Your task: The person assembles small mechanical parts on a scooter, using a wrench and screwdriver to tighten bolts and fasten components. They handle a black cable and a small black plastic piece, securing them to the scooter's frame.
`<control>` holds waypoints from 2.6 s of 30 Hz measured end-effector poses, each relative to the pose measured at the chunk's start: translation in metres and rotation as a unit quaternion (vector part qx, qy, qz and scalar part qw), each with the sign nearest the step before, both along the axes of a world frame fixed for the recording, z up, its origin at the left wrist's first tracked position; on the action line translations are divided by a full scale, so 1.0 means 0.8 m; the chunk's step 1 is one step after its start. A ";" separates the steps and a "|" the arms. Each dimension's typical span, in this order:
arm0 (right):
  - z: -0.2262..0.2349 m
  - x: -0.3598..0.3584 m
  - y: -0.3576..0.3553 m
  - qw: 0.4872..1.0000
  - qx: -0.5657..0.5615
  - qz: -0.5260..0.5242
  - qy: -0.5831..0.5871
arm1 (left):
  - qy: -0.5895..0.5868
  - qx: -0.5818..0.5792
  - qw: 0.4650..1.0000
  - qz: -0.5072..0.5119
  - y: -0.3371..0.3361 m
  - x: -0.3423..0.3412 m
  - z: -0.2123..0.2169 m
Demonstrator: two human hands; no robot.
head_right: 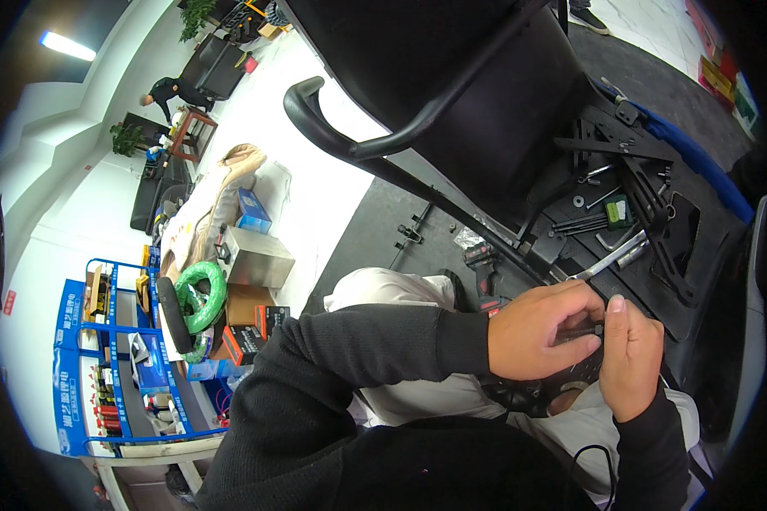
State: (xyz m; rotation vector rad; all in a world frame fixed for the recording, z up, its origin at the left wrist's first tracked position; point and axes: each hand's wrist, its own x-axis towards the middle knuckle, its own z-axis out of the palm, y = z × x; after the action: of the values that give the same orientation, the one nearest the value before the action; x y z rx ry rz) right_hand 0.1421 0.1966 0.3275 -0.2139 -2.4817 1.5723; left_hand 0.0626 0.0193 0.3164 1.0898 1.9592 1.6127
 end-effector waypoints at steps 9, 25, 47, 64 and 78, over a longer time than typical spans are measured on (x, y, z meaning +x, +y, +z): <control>0.010 -0.001 0.011 0.997 0.047 0.030 -0.045 | -0.010 -0.019 1.000 -0.018 0.003 -0.006 -0.009; 0.009 -0.001 0.004 1.000 0.020 0.018 -0.014 | 0.010 -0.009 1.000 -0.007 0.002 -0.004 0.001; 0.030 -0.001 0.020 0.989 -0.074 0.042 -0.119 | -0.185 -0.109 0.976 -0.042 0.002 -0.012 0.027; 0.030 -0.001 0.016 0.988 -0.084 0.057 -0.115 | -0.382 -0.073 0.921 -0.010 0.003 -0.007 0.038; 0.024 0.000 0.014 0.992 -0.062 0.068 -0.091 | -0.443 -0.066 0.893 0.042 0.012 -0.007 0.031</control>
State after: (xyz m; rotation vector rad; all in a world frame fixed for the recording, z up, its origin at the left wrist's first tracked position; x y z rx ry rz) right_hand 0.1421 0.2081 0.3465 -0.2179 -2.5846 1.8421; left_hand 0.0566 0.0292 0.3410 0.1231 1.4470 1.5763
